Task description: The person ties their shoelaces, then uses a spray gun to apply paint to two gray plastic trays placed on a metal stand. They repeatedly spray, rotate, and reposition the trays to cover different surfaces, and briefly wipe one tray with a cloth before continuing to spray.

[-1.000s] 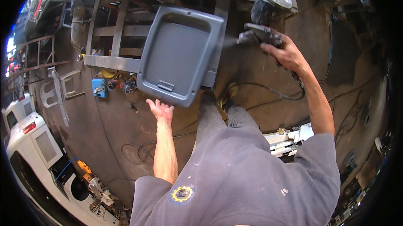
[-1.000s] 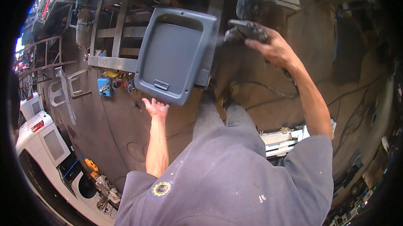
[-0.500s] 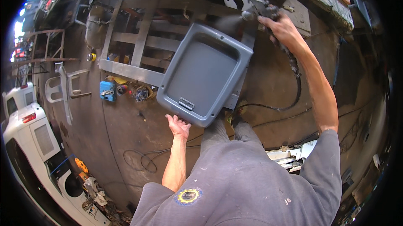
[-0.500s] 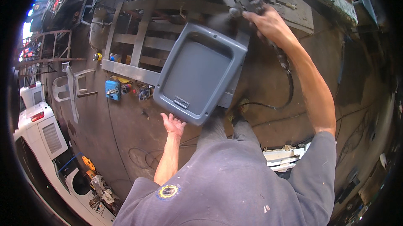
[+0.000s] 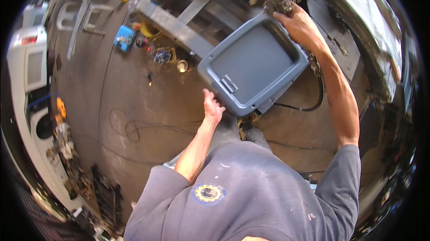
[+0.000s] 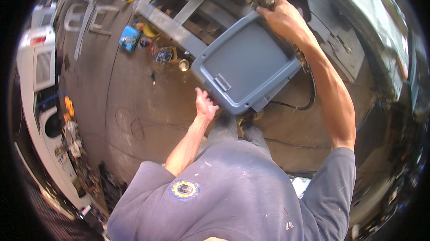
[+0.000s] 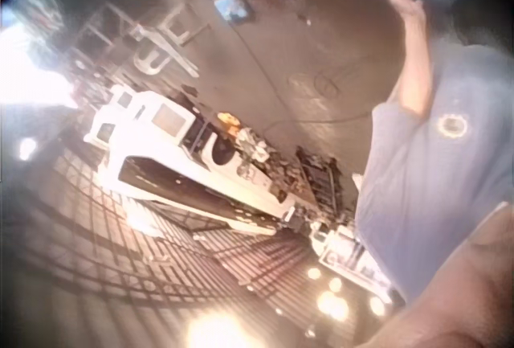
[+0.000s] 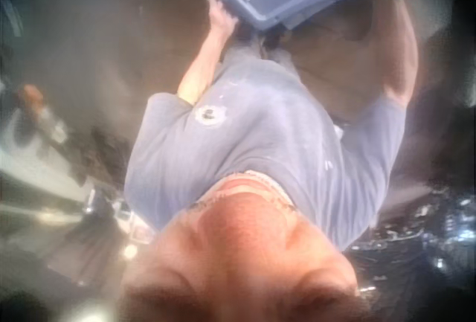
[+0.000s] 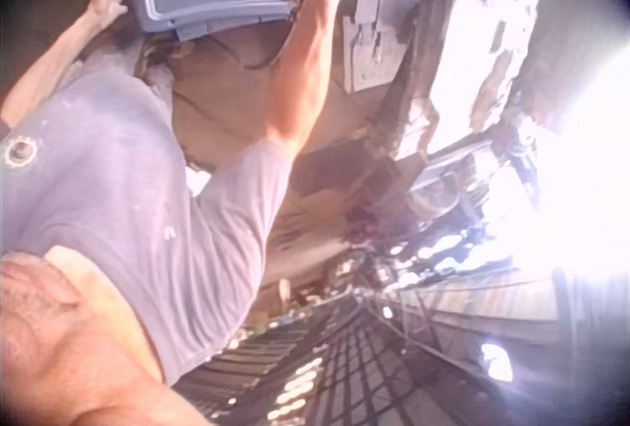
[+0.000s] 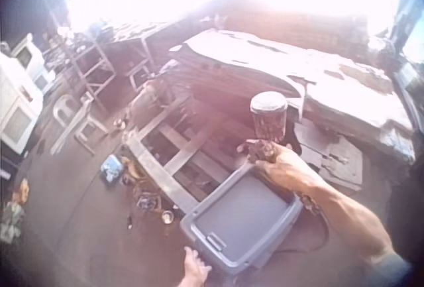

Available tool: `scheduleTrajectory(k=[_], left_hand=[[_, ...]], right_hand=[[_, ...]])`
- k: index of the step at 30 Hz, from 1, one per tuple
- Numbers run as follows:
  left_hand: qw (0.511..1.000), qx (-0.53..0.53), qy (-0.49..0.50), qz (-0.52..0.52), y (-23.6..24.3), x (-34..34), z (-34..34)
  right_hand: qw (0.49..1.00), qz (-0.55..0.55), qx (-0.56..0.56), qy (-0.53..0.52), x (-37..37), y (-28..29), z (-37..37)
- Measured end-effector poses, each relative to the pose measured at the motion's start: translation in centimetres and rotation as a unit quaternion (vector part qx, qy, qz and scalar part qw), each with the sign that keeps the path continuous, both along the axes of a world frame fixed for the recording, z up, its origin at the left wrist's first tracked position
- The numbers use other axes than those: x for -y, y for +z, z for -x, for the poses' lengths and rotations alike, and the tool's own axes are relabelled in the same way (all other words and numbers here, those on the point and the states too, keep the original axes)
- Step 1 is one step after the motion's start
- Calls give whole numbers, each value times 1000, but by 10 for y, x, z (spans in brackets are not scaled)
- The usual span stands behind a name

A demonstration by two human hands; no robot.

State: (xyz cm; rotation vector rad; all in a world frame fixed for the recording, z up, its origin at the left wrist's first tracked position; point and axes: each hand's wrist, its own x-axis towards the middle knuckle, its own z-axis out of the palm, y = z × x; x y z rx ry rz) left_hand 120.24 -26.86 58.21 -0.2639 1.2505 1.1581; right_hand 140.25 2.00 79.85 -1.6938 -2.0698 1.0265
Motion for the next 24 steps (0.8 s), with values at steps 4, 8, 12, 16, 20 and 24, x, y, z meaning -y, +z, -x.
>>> scheduleTrajectory(k=[4, 8, 12, 16, 20, 24], left_hand=[[999, 23, 25, -8, -2, 5, -5], [1000, -23, 5, -12, -9, 31, -5], [985, -144, -32, 92, -21, 117, 17], [937, -230, -46, 259, -17, 239, 52], [872, -332, -104, 345, -59, 357, 96], [708, -385, -466, 365, -73, 361, 141]], right_hand=[[992, 70, -26, 104, 44, 1, 50], [974, 53, 36, 216, 104, 6, 84], [959, 55, -22, 276, 172, 20, 81], [971, -15, -24, 238, 240, 7, 58], [982, 20, -20, 185, 304, -6, 57], [981, -2, 6, 192, 363, -35, 101]])
